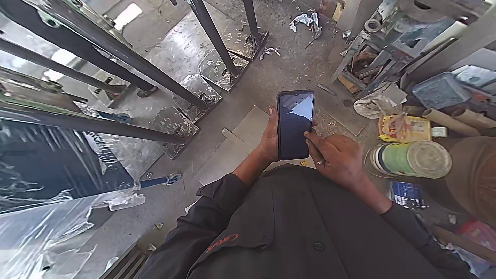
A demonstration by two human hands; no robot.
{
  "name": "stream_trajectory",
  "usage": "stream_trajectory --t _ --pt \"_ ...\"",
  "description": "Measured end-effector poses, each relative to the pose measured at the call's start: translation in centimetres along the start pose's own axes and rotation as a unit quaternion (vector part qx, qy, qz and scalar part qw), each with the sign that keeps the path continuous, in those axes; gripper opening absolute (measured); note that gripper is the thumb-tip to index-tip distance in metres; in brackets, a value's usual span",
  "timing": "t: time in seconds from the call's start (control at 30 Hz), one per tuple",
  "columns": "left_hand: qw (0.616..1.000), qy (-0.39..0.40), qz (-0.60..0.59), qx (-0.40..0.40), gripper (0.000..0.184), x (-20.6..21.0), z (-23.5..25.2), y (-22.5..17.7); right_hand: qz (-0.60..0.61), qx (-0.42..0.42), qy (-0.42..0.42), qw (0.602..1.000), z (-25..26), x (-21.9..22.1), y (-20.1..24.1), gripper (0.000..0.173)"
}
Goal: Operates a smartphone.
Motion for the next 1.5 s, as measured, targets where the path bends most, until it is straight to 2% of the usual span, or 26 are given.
stream_trajectory --t 0.57,0.7,0.83,1.0,1.1,1.27,1.37,1.5 --pt "1.000 0.014 -0.012 -0.020 0.096 0.1 1.1 0.4 0.021 0.001 -0.015 1.000 -0.9 -0.6 -0.4 0.024" --pt "0.998 0.030 -0.026 -0.053 0.101 0.1 2.2 0.6 0.035 0.008 -0.005 0.999 -1.2 -0.5 -0.7 0.023" --pt "0.993 0.053 -0.049 -0.097 0.102 -0.4 4.1 0.9 0.048 0.012 0.037 0.998 -1.4 -0.2 -0.9 0.031" --pt "0.982 0.076 -0.059 -0.164 0.099 -0.5 7.3 1.3 -0.006 0.073 0.038 0.997 -1.5 0.1 -1.6 0.029" --pt "0.966 0.113 -0.067 -0.223 0.100 -0.8 9.4 1.9 -0.080 0.142 0.023 0.986 -1.4 0.3 -1.6 0.029" --pt "0.944 0.148 -0.041 -0.291 0.089 -0.1 12.3 2.1 -0.167 0.288 -0.073 0.940 -1.0 -0.4 -0.5 0.034" --pt "0.913 0.199 -0.065 -0.350 0.094 0.4 13.6 2.6 -0.185 0.310 -0.094 0.928 -1.3 0.4 1.1 0.033" --pt "0.877 0.225 -0.114 -0.410 0.096 1.3 14.8 3.8 -0.192 0.301 -0.052 0.933 -1.3 2.6 3.0 0.029"
Point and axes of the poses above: each hand's wrist, its own z-axis towards the middle knuckle, its own x-axis out of the palm, y = z × x, the point moved 3 cm from there along z, towards the middle knuckle, and after that the axes turned 3 degrees about -y, right-handed, at the moved point
